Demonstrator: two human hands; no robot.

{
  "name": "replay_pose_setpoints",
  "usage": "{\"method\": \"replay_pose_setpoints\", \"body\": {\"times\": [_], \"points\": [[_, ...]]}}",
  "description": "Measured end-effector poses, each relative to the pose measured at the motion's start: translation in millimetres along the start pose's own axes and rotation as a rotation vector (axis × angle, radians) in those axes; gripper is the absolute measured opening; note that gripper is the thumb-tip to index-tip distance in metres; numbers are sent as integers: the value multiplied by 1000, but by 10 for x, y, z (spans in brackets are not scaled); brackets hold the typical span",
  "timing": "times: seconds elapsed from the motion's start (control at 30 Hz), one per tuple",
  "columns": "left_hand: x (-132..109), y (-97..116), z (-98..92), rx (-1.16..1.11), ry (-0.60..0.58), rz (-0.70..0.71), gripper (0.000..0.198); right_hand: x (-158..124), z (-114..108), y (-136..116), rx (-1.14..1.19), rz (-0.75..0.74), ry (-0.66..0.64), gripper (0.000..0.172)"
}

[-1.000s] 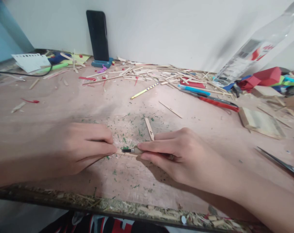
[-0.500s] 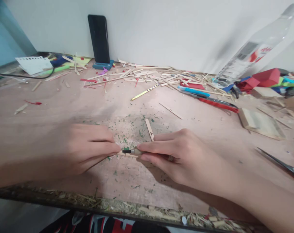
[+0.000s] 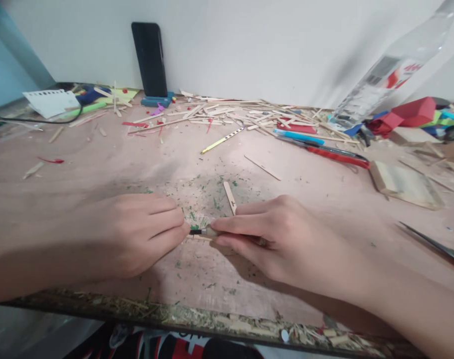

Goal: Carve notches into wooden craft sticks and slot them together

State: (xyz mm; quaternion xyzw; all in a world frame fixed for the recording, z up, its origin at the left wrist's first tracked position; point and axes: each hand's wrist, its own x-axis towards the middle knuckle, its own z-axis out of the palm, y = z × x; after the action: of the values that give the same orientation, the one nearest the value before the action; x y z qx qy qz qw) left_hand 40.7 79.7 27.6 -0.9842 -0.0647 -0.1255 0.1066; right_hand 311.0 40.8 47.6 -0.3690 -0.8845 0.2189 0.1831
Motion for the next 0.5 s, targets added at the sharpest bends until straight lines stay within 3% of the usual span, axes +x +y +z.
{"method": "replay_pose_setpoints", "body": {"times": [0.5], "points": [[-6,-56,18,-25,29,1,17,-16,-8,14,-22,4,-14,20]]}}
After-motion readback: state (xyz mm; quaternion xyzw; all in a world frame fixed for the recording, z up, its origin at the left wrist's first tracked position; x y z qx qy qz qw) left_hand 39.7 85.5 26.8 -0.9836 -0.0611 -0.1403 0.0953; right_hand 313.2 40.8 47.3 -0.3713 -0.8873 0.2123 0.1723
